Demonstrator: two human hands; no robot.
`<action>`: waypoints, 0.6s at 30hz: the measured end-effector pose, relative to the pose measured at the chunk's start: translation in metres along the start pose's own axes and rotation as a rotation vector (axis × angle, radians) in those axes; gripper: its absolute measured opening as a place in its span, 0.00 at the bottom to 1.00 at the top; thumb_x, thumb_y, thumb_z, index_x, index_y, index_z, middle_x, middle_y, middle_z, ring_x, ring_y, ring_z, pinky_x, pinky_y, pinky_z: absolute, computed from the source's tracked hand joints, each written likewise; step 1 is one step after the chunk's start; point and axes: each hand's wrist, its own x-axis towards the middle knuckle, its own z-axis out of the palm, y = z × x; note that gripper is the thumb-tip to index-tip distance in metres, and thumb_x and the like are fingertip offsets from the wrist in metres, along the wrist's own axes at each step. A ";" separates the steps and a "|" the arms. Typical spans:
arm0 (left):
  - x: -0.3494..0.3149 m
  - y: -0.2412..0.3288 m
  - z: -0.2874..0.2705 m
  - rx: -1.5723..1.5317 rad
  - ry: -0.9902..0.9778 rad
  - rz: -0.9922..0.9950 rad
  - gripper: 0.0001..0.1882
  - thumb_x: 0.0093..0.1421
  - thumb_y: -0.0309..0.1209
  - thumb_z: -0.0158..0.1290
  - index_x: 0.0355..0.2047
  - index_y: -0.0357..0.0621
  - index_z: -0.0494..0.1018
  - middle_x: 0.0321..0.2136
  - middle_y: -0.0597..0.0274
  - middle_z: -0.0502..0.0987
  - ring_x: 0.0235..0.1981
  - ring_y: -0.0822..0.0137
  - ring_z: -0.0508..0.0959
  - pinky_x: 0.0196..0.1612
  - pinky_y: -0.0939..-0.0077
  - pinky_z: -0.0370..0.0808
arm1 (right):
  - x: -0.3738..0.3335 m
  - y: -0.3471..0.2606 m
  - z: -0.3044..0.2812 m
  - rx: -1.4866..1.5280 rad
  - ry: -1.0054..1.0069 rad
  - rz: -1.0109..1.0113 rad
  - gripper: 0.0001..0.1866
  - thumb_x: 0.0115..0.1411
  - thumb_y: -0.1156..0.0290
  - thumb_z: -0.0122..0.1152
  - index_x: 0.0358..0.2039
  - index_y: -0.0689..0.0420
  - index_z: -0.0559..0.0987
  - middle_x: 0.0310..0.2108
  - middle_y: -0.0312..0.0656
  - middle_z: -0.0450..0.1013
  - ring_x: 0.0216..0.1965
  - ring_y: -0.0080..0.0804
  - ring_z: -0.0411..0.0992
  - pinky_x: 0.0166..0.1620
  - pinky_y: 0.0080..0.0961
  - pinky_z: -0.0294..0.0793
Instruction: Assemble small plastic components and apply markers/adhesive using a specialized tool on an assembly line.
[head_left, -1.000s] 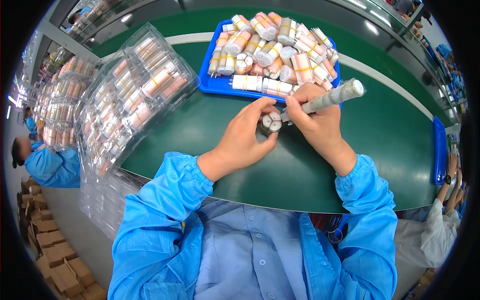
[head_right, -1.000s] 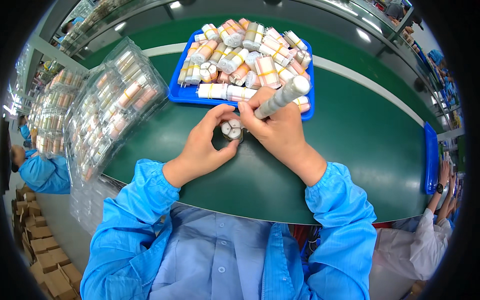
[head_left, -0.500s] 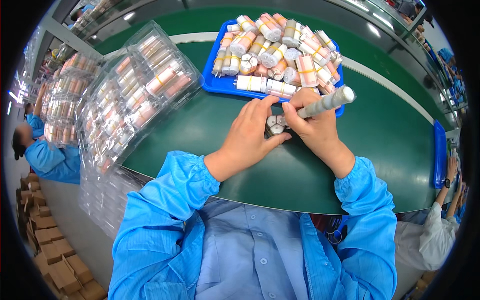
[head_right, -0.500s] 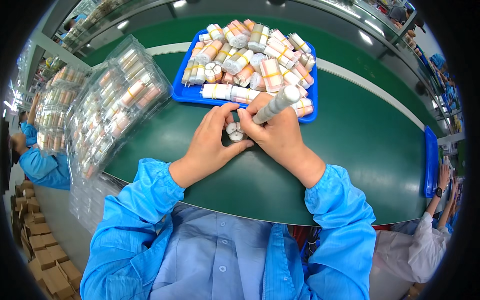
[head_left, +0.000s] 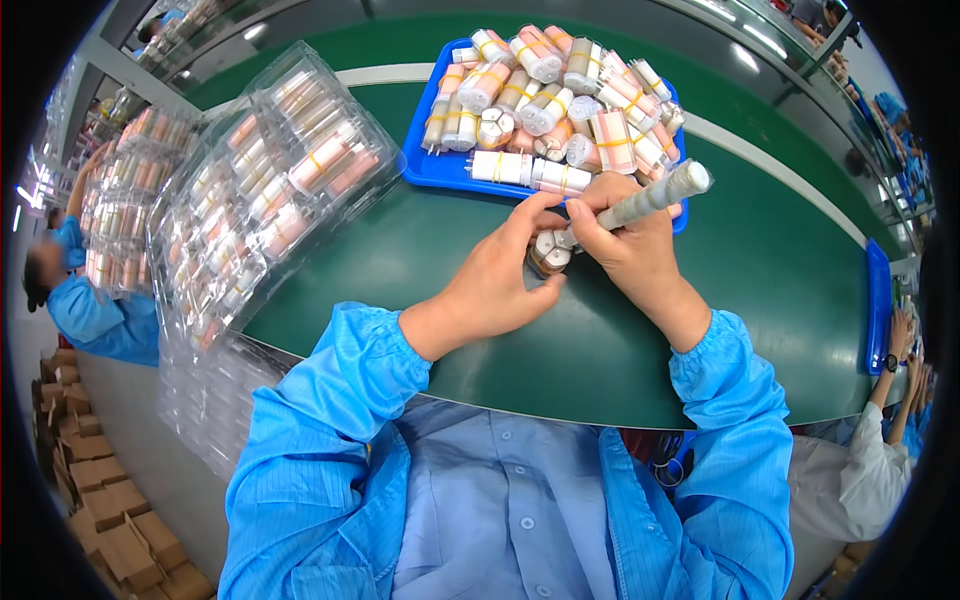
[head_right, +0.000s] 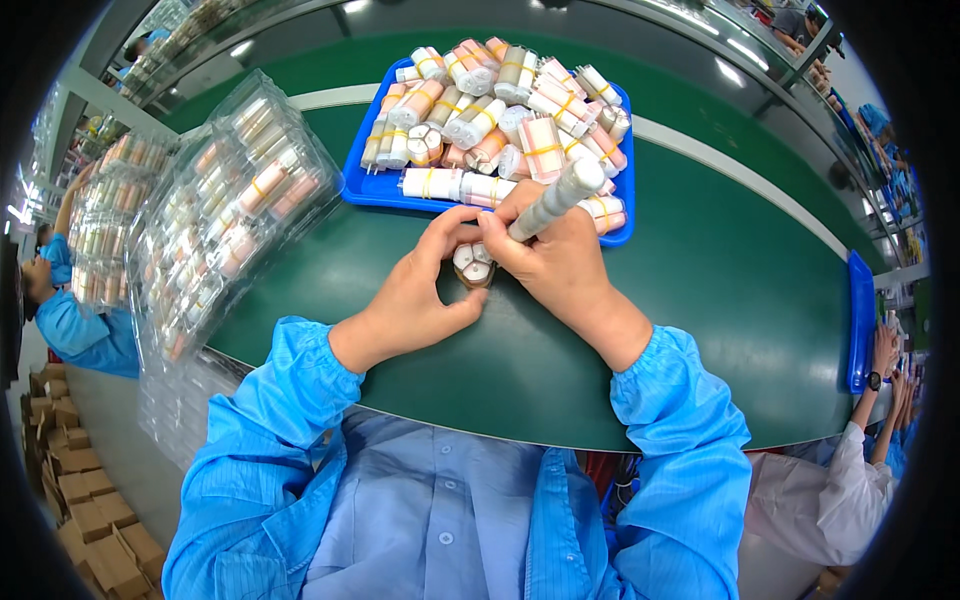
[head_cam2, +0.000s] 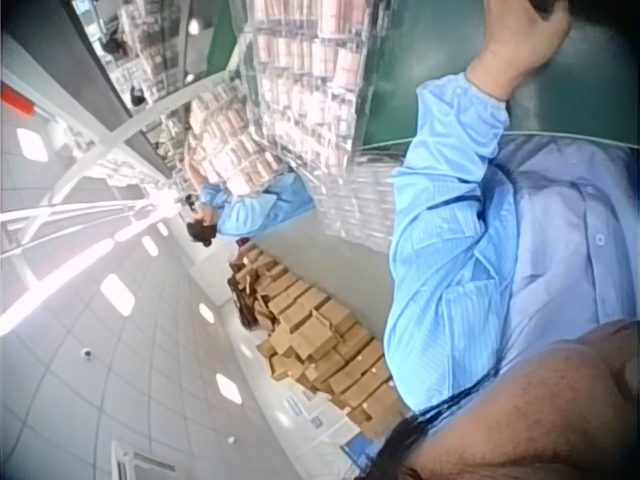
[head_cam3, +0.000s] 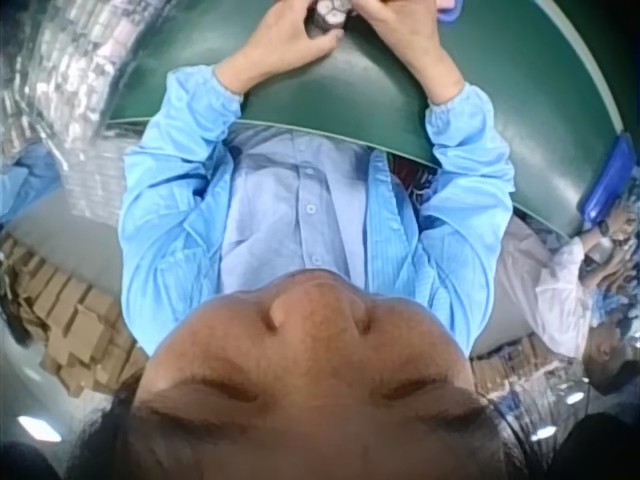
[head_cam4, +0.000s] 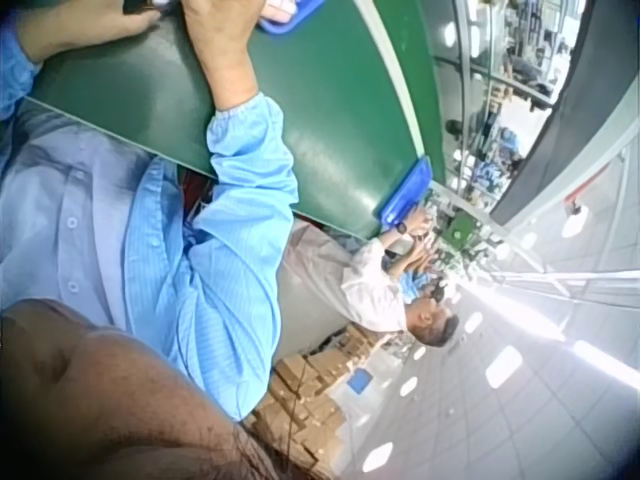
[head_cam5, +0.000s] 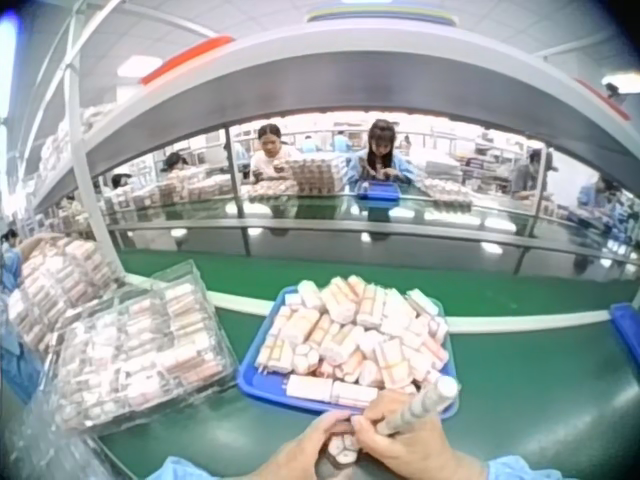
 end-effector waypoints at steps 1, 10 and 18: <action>-0.001 0.000 0.000 0.025 0.021 -0.023 0.40 0.53 0.21 0.63 0.64 0.42 0.57 0.47 0.50 0.78 0.49 0.57 0.80 0.55 0.65 0.75 | 0.001 0.001 0.001 -0.005 -0.001 -0.011 0.07 0.60 0.76 0.67 0.27 0.61 0.76 0.23 0.35 0.70 0.24 0.21 0.66 0.28 0.24 0.64; -0.019 -0.006 -0.008 0.011 0.229 -0.013 0.27 0.56 0.24 0.63 0.55 0.39 0.67 0.45 0.53 0.76 0.46 0.60 0.78 0.52 0.69 0.74 | 0.004 -0.008 -0.004 -0.044 0.144 -0.166 0.07 0.59 0.78 0.66 0.26 0.61 0.76 0.24 0.37 0.72 0.26 0.27 0.69 0.32 0.26 0.67; -0.073 0.025 -0.148 1.129 0.732 0.009 0.23 0.66 0.20 0.45 0.61 0.32 0.65 0.51 0.40 0.72 0.52 0.42 0.72 0.57 0.52 0.68 | 0.005 -0.028 -0.010 -0.047 0.152 -0.128 0.08 0.60 0.78 0.64 0.25 0.60 0.75 0.24 0.37 0.71 0.27 0.25 0.69 0.33 0.26 0.68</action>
